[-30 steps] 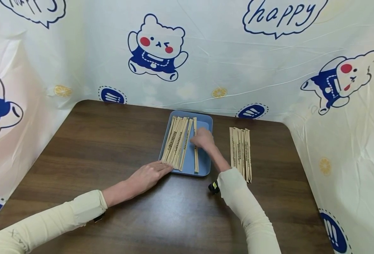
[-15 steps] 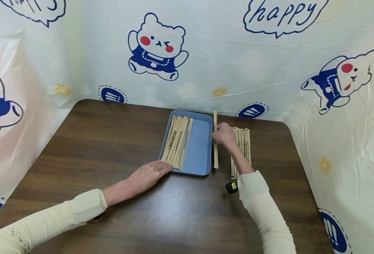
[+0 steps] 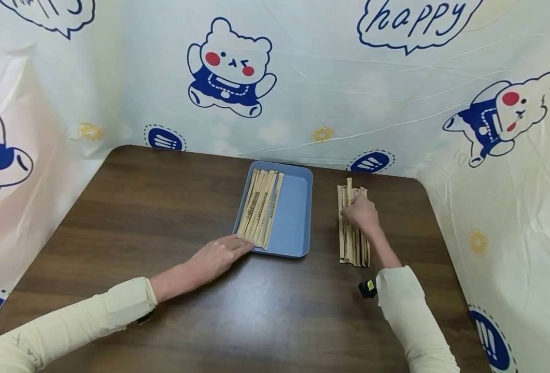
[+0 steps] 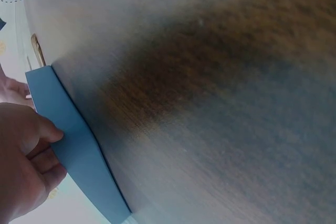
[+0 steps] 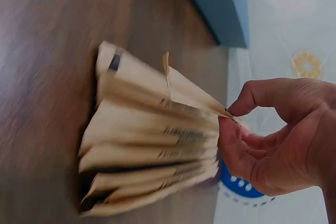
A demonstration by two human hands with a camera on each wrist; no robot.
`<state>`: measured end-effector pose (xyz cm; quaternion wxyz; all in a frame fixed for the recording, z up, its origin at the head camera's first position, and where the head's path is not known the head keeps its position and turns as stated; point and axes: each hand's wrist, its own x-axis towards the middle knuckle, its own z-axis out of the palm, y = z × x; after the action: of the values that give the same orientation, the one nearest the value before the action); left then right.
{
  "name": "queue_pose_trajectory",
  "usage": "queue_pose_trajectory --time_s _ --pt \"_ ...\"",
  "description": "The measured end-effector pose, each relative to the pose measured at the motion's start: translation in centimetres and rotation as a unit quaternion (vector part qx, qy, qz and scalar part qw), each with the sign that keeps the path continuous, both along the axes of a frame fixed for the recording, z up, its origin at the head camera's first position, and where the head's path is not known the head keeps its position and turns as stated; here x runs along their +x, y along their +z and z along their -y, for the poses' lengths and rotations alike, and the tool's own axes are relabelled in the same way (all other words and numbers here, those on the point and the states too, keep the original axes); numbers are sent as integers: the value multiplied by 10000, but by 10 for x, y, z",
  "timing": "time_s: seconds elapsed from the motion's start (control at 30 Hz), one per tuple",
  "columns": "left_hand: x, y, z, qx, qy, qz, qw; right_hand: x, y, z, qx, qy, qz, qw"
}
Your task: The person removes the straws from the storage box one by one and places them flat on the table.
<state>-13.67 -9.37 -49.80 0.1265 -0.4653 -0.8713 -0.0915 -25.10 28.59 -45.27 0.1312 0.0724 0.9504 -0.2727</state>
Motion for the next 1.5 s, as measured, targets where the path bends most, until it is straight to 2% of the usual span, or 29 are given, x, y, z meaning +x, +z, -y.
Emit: queue_pose_trajectory --time_s 0.27,0.5,0.87,1.3,1.5 --pt "2 -1 1 43 -16 26 10000 4 -11 -28 272 -53 -47 9996" --pt "1 -4 2 73 -28 -2 10000 5 -18 -41 337 -135 245 9990" --pt "1 -4 2 108 -29 12 9999 2 -26 -47 344 -138 290 9989" --pt "0 -2 1 -41 22 -23 10000 3 -24 -48 224 -312 422 9984" --pt "-1 -2 1 -13 -3 -39 10000 3 -26 -52 238 -288 347 9987"
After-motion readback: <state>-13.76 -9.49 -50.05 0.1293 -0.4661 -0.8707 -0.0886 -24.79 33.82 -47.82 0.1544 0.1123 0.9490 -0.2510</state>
